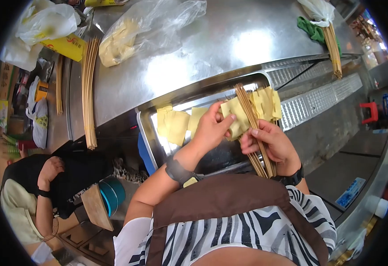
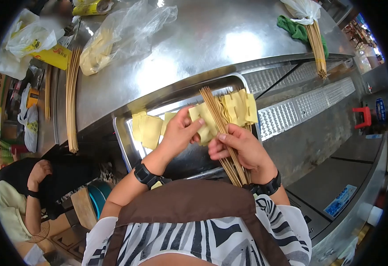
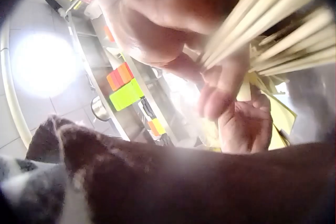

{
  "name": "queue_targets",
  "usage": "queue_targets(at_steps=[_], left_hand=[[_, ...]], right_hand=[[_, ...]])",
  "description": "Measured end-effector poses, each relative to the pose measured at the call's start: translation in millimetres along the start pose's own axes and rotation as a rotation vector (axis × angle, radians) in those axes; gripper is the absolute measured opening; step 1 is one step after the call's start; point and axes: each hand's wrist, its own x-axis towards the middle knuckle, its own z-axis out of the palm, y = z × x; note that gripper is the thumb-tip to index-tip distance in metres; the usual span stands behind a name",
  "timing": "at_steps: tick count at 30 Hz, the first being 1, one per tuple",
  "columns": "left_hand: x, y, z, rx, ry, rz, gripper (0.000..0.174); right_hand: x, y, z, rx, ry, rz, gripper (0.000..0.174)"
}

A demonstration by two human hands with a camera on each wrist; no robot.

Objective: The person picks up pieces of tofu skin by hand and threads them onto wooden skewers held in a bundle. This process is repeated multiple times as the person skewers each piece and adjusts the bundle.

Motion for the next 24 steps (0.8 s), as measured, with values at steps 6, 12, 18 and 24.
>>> queue_targets(at_steps=[6,12,18,24], left_hand=[[-24.1,4.3,-63.0,0.761,0.141,0.422,0.033],[-37.4,1.0,-90.9,1.228,-0.099,0.666,0.033],[-30.2,-7.0,-96.2,1.214,-0.171,0.697,0.025],[-32.3,-10.0,-89.7,1.009,-0.072,0.753,0.013]], right_hand=[[-1.5,3.8,-2.9,0.032,0.038,-0.112,0.017],[2.2,7.9,-7.3,0.068,-0.022,-0.097,0.016],[0.5,7.6,-3.1,0.067,0.045,-0.095,0.017],[1.9,7.6,-8.2,0.105,0.052,-0.078,0.017]])
